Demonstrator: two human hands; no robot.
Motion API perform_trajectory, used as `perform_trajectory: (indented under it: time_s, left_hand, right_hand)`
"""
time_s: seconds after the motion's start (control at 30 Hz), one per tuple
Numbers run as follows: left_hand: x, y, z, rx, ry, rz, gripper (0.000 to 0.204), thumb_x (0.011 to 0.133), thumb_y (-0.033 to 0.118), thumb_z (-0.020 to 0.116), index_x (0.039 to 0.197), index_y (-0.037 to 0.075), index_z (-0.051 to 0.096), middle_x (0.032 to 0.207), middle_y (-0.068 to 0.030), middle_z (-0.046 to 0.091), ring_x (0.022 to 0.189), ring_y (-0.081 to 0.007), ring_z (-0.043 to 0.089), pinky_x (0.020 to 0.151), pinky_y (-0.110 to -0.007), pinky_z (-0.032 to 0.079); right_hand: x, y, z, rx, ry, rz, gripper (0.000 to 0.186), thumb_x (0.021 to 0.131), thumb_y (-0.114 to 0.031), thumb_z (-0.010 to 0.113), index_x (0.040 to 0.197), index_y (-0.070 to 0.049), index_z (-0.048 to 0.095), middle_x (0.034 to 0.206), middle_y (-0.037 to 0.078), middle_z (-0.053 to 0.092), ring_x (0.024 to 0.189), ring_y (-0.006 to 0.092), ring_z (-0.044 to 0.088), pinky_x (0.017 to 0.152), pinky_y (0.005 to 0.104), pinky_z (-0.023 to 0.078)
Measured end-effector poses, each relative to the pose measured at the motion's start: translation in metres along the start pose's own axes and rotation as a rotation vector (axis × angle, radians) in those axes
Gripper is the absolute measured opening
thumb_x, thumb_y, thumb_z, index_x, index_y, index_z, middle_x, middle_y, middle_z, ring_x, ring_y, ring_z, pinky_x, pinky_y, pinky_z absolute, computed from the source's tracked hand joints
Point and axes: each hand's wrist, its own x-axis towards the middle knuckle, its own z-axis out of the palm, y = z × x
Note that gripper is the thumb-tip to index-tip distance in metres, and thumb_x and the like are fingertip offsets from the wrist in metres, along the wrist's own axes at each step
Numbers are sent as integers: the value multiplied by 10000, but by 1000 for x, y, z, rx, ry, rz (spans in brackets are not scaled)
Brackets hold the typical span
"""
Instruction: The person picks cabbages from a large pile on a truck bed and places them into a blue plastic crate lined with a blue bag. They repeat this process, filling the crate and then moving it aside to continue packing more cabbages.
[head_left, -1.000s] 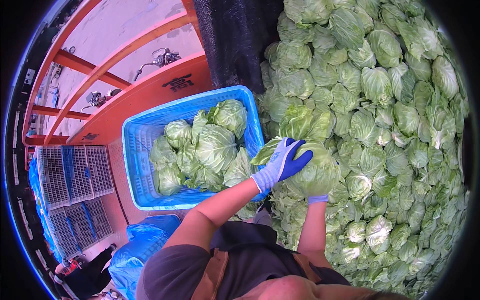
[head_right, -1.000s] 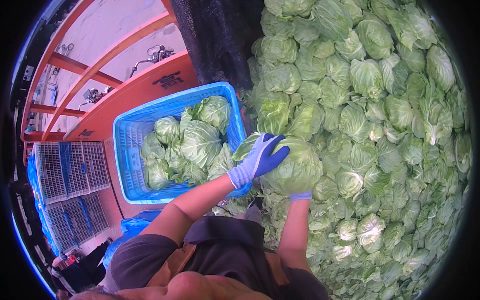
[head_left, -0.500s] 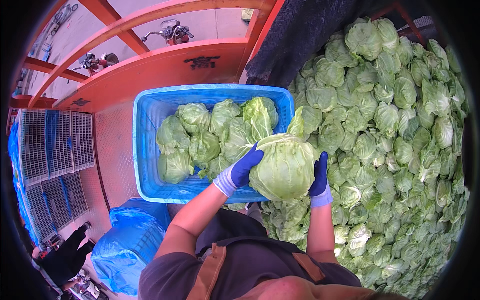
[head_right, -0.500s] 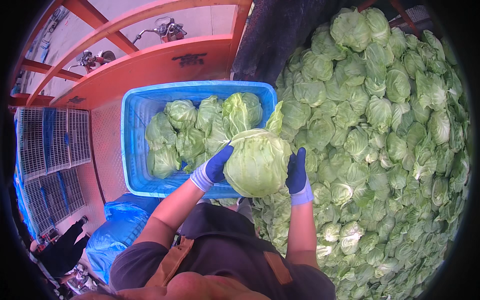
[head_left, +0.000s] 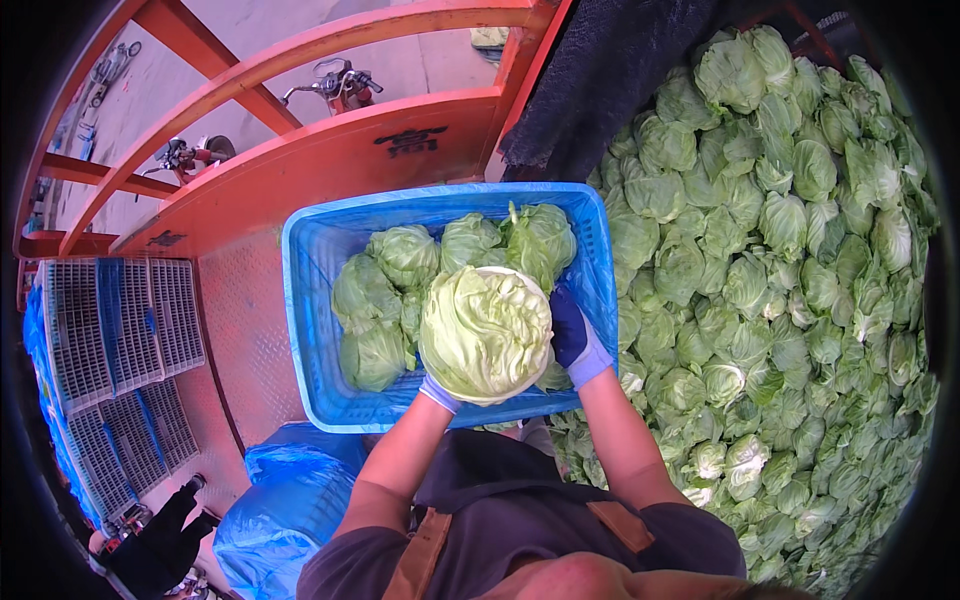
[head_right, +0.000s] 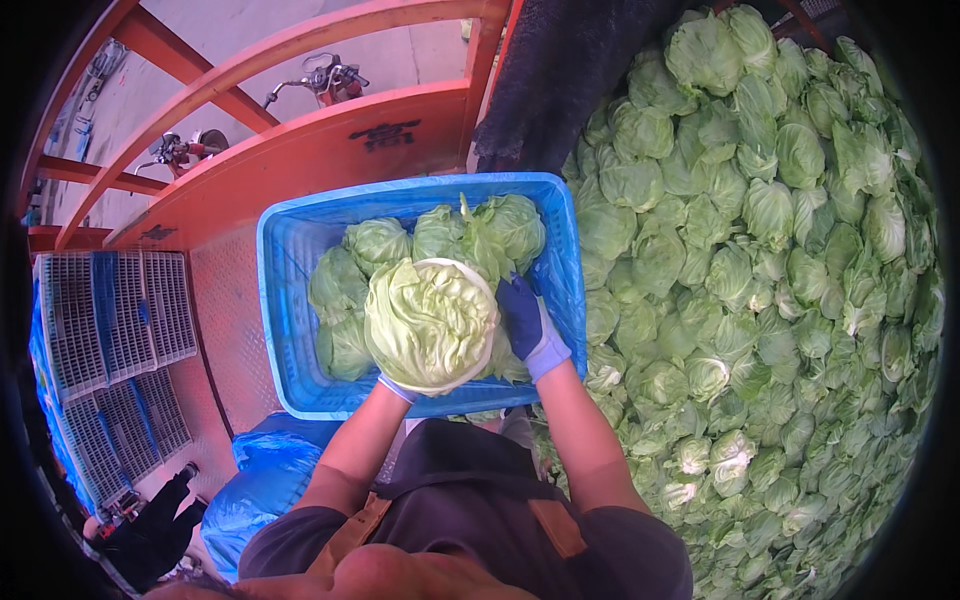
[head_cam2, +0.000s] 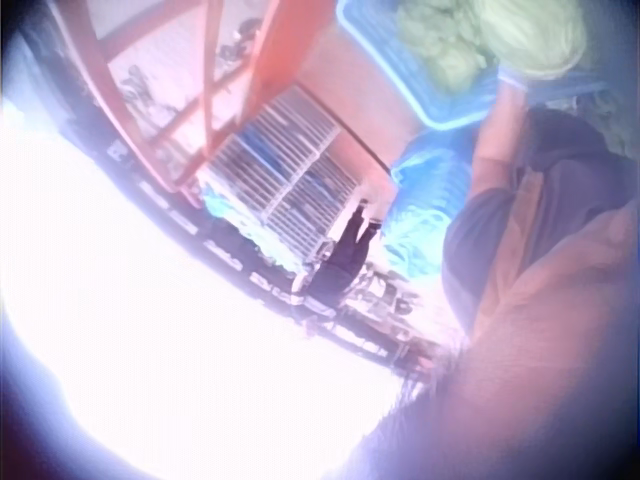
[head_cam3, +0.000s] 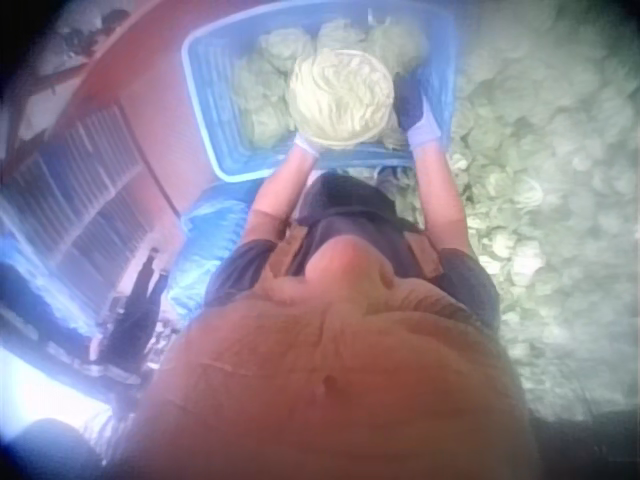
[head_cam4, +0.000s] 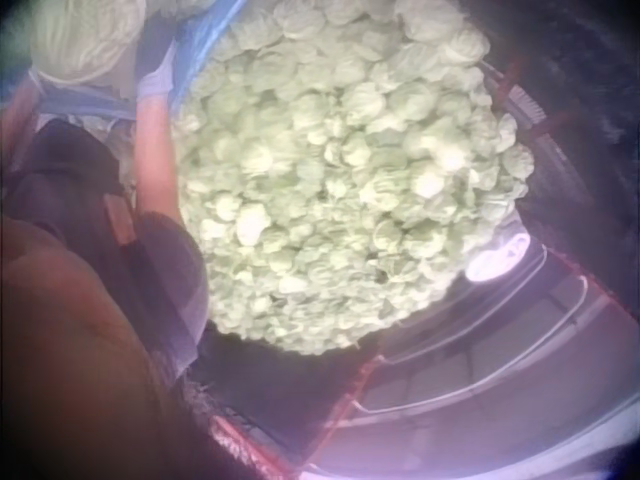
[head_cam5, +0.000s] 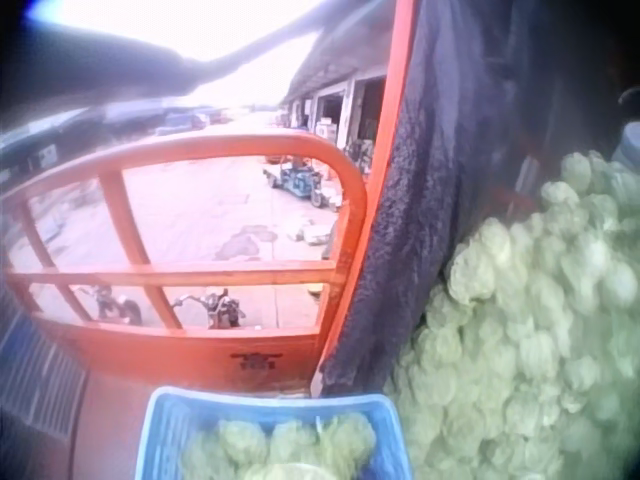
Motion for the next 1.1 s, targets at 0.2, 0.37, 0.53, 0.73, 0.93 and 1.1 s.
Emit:
perform_trajectory:
  time_s: [0.2,0.37,0.53,0.73,0.93,1.1]
  left_hand:
    - [32,104,-57,-87,-291,66,711,1045,614,383,1589,156,382,1614,-95,421,1457,-320,417,1230,-499,298]
    - [61,150,-63,326,128,190,688,1041,566,484,1580,147,402,1586,-103,462,1414,-321,484,1193,-507,368]
    - [121,158,-167,376,292,283,570,1054,375,578,1514,67,442,1415,-84,586,1302,-211,567,1097,-386,463]
    - [113,134,-69,941,297,203,699,1042,434,585,1575,79,305,1513,-110,498,1341,-224,551,1118,-396,462]
    - [95,129,-58,1095,314,365,591,1013,284,669,1512,114,402,1398,-80,558,1268,-220,569,1064,-400,487]
    - [101,120,-51,1124,279,395,528,1041,282,619,1496,101,421,1398,-86,568,1265,-214,581,1052,-401,499]
  right_hand:
    - [92,-31,105,-39,-4,98,345,1044,-288,542,1287,-71,651,1231,73,695,1091,184,666,980,349,526]
    - [144,-18,69,-916,-300,-466,392,1072,-165,507,1427,-8,563,1384,144,640,1256,238,607,1090,353,457]
    - [79,-91,73,-1182,70,-464,448,993,-249,628,1351,21,608,1327,275,626,1293,407,571,1072,423,464]
    - [14,-111,-57,-1504,539,-279,821,903,-449,732,1474,68,447,1405,323,550,1288,457,558,1096,499,434]
    - [28,-98,22,-1883,385,-835,826,880,-471,730,1467,47,465,1453,283,528,1349,472,489,1137,561,367]
    - [63,20,26,-1837,98,-447,755,863,-524,713,1369,18,577,1429,262,544,1335,471,481,1128,608,330]
